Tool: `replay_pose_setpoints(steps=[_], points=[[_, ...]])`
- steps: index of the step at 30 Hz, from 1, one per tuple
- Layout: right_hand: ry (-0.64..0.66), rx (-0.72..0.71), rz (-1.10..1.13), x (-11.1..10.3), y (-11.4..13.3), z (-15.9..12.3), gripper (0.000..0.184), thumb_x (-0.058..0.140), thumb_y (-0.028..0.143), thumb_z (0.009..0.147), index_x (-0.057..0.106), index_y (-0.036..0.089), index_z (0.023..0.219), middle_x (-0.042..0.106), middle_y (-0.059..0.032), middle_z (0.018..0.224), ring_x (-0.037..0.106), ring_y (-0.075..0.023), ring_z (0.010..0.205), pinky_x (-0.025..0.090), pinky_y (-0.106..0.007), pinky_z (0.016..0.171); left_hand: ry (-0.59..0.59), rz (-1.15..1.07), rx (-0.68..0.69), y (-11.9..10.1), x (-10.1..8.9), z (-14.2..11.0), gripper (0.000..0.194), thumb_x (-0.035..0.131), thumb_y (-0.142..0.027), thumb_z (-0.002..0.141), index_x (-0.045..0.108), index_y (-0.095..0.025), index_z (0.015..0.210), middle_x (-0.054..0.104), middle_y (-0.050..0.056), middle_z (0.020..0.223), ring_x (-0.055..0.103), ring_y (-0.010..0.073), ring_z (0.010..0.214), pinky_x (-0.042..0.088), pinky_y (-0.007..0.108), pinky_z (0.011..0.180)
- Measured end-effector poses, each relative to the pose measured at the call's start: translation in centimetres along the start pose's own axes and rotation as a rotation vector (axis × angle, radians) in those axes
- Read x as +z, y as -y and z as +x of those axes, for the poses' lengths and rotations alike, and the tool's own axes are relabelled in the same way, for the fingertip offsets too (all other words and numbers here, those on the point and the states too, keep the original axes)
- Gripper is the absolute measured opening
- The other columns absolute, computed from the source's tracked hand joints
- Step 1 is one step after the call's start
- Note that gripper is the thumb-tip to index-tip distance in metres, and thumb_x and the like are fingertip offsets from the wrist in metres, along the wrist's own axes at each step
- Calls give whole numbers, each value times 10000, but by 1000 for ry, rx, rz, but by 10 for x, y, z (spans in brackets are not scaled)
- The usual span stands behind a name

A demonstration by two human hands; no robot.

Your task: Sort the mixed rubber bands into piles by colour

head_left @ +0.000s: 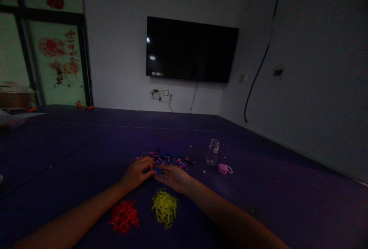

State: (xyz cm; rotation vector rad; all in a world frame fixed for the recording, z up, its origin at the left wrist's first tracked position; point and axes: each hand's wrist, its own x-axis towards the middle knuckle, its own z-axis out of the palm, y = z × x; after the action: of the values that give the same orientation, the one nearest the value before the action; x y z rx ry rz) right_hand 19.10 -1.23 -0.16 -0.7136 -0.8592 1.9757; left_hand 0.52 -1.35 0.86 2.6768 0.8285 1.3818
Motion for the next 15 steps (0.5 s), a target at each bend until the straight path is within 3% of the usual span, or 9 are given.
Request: replay_pose_setpoints(steps=[6,15], points=[[36,-14,-5,0,0,-1,113,709,138,705,611,116,759,660,-50,755,660,-175,786,468,-388,897,-24,21,-3,0,1,0,164,575,-285,859,566,-178,735,626,30,810,600,169,790,478,291,727],[73,-40,-12,2,0,-2,127,726,118,691,646,98,788,678,-56,792,656,-165,815,463,-365,891,43,42,12,-5,0,2,161,516,-270,878,567,-180,754,614,19,761,596,157,720,467,263,665]])
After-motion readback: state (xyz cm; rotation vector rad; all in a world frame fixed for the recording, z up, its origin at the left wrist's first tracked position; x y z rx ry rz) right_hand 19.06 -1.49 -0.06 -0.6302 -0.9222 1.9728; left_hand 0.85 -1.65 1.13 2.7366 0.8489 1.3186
